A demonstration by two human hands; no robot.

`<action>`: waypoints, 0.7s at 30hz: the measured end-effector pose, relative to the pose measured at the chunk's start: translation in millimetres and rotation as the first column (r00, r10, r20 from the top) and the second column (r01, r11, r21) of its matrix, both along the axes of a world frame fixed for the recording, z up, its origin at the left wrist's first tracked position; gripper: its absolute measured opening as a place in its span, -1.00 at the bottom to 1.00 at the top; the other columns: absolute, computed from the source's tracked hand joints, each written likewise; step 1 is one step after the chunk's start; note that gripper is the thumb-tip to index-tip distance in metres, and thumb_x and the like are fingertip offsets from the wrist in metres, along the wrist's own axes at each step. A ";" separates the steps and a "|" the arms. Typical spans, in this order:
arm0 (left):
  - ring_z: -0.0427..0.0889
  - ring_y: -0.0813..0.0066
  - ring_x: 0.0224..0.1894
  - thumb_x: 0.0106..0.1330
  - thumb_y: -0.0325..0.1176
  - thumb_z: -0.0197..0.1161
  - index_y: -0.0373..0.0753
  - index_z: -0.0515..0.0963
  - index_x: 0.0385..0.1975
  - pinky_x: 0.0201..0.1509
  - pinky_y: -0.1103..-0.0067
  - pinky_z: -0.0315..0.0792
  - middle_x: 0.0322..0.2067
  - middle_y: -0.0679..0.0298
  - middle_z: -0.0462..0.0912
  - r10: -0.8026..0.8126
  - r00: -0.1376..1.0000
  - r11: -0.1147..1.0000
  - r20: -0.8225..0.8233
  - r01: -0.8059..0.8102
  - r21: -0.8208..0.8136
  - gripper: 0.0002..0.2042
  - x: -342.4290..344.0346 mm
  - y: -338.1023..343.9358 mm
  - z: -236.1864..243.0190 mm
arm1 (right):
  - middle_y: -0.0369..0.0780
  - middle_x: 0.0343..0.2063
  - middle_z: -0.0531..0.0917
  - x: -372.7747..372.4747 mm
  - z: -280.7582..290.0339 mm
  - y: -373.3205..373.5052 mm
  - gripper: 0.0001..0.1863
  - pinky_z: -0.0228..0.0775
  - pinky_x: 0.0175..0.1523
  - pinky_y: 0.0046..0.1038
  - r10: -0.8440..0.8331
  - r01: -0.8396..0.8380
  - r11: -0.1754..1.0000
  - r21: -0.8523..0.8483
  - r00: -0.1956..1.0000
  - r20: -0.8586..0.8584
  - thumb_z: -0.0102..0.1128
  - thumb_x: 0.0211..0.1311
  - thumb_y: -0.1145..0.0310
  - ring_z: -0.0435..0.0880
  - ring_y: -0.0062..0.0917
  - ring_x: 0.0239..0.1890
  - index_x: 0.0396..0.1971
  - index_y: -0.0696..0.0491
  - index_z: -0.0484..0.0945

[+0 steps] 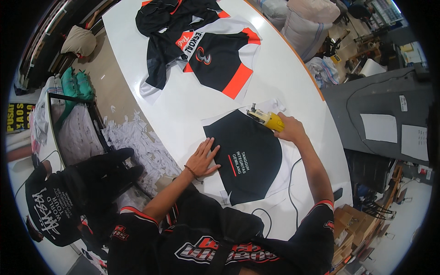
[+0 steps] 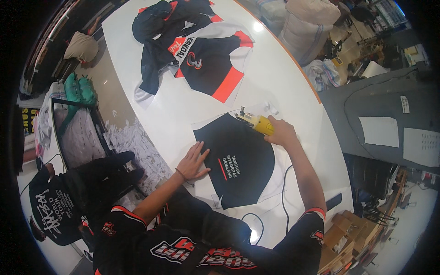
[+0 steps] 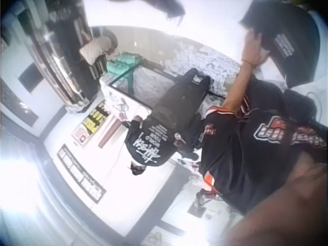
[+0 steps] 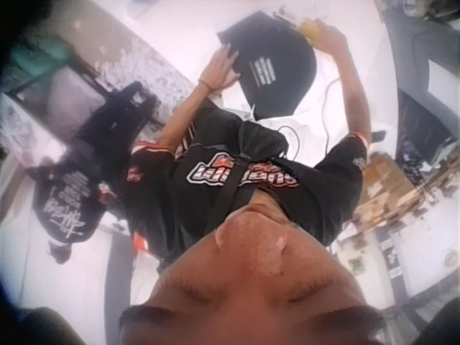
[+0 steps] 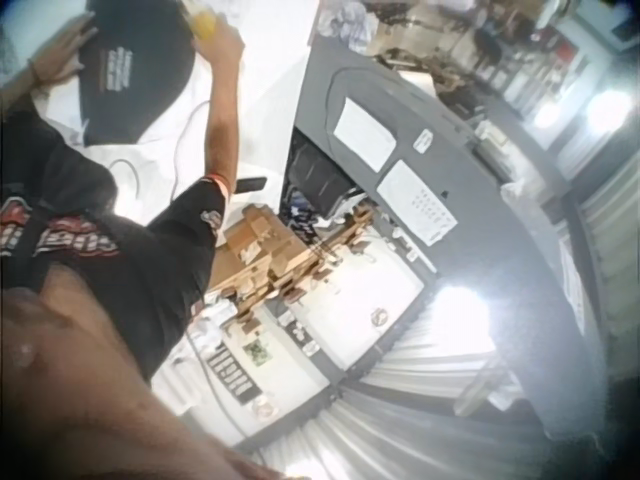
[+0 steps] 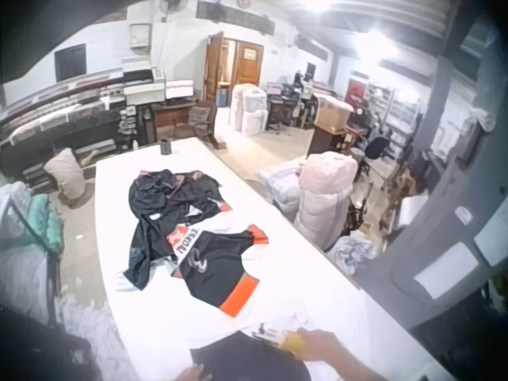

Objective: The person uses a yellow electric fabric cutter to cut black and red fabric pieces on a white table. They cut several pieces, flip them over, and continue cutting along the edges. The person then folds the cut fabric pieces and places them on the table.

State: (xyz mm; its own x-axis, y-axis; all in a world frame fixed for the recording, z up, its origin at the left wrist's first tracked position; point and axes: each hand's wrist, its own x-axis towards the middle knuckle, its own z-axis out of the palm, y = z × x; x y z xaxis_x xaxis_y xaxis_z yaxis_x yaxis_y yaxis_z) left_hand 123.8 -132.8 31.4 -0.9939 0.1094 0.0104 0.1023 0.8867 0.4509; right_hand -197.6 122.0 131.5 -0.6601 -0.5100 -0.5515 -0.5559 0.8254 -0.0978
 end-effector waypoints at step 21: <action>0.07 -0.05 0.54 0.41 0.19 0.10 -0.20 0.24 0.45 0.58 0.16 0.01 0.49 -0.12 0.08 -0.002 1.000 0.999 0.007 0.003 -0.042 -0.25 3.6 1.0 1.7 | -0.01 -0.17 0.73 13.4 -13.1 -57.5 -0.33 0.57 0.02 -0.09 -0.091 0.089 0.976 -0.197 0.996 -0.001 0.42 -0.04 -0.01 0.72 -0.07 -0.08 0.09 -0.07 0.47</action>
